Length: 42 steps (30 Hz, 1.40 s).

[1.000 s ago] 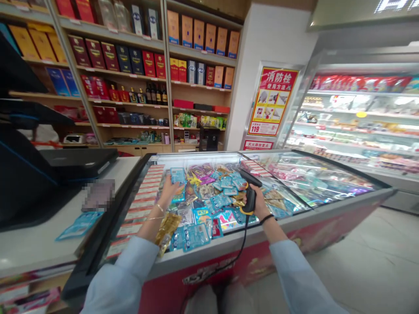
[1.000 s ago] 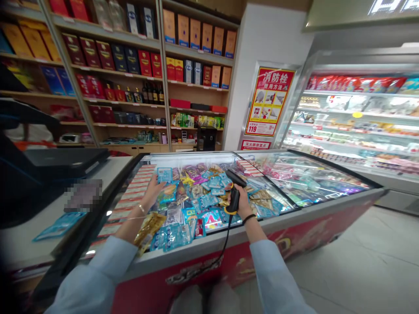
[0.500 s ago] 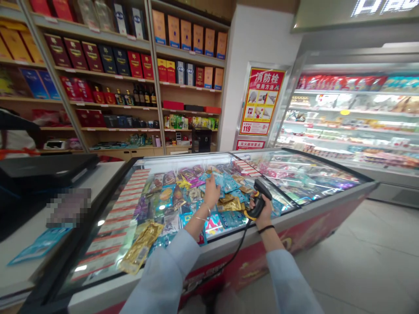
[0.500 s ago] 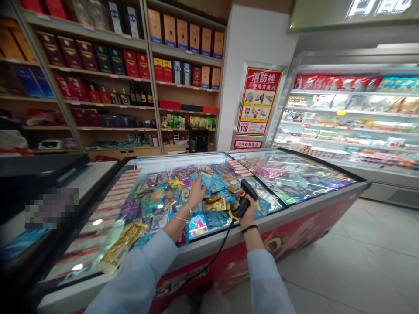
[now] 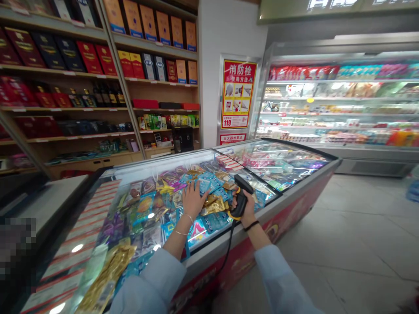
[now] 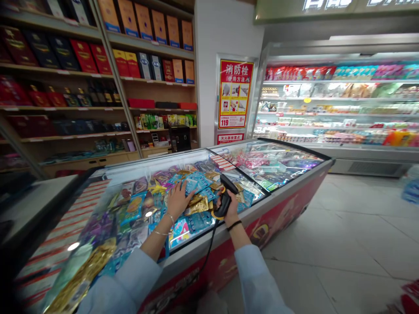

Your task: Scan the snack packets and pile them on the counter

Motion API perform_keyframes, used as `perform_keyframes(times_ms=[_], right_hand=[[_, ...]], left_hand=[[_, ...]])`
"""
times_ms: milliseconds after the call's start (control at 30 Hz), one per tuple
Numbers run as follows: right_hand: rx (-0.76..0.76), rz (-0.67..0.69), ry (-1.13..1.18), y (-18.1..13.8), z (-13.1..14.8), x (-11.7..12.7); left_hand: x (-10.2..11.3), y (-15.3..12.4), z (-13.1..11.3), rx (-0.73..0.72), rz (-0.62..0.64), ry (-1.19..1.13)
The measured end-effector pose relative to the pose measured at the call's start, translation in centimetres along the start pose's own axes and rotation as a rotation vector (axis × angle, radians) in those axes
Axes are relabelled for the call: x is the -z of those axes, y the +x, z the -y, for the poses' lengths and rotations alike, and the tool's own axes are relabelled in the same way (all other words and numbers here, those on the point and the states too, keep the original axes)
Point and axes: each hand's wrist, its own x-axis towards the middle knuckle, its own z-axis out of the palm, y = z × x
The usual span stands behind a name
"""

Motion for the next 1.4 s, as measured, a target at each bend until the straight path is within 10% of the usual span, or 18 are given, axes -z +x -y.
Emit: perform_keyframes(times_ms=[733, 933, 1200, 1400], right_hand=[[0.008, 0.032, -0.039, 0.0, 0.0, 0.3], [0.004, 0.028, -0.026, -0.4, 0.4, -0.1], [0.035, 0.139, -0.058, -2.5, 2.0, -3.7], [-0.121, 0.272, -0.060, -3.4, -2.6, -10.6]], left_hand=[[-1.2, 0.3, 0.6, -0.004, -0.016, -0.131], [1.4, 1.0, 1.0, 0.083, -0.079, -0.323], [11.8, 2.1, 11.1, 0.078, -0.191, -0.428], [15.8, -2.6, 19.6, 0.098, 0.103, -0.388]])
